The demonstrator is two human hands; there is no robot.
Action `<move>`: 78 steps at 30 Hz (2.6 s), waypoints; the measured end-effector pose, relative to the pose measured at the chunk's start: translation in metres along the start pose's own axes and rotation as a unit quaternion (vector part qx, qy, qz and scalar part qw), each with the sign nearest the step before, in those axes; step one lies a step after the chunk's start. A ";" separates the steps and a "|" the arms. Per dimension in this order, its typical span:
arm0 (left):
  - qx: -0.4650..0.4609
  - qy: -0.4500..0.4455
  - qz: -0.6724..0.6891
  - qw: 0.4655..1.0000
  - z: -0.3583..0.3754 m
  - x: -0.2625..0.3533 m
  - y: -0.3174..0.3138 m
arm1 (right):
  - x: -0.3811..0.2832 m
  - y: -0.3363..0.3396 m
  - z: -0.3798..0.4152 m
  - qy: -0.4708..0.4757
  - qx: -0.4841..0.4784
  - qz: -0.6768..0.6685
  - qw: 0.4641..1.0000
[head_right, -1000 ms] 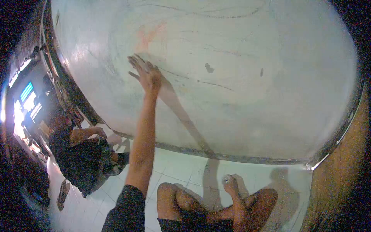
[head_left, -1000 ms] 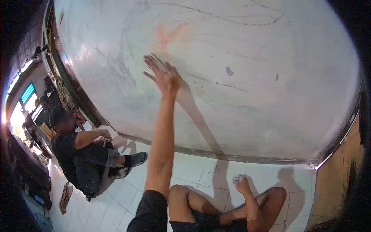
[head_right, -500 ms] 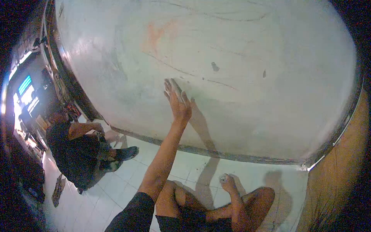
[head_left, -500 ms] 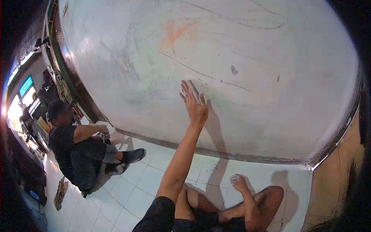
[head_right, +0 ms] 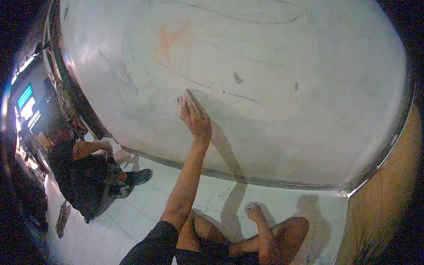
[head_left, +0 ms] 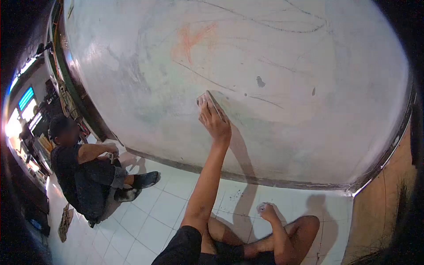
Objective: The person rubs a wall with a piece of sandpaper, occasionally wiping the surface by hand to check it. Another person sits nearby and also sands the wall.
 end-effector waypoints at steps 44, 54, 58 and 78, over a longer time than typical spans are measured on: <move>-0.021 0.077 -0.018 0.997 -0.098 -0.026 -0.002 | 0.007 -0.011 0.029 -0.007 -0.071 0.145 0.987; -0.062 0.027 -0.013 0.998 -0.078 -0.032 0.001 | -0.016 -0.006 0.022 0.020 -0.120 0.108 0.987; -0.036 0.102 0.015 0.994 -0.088 -0.030 -0.006 | 0.019 -0.025 0.016 0.026 -0.071 0.157 0.985; -0.091 0.044 0.066 0.993 -0.002 -0.009 0.010 | -0.030 0.003 0.022 0.004 -0.108 0.084 0.991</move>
Point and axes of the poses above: each hand's wrist, its own z-axis away from the middle knuckle, its own y-axis out of the back of the hand, x = y × z, the point moved 1 cm from there along -z, towards the middle knuckle, and after that the axes turned 4 degrees about x, right-handed, at the moved point
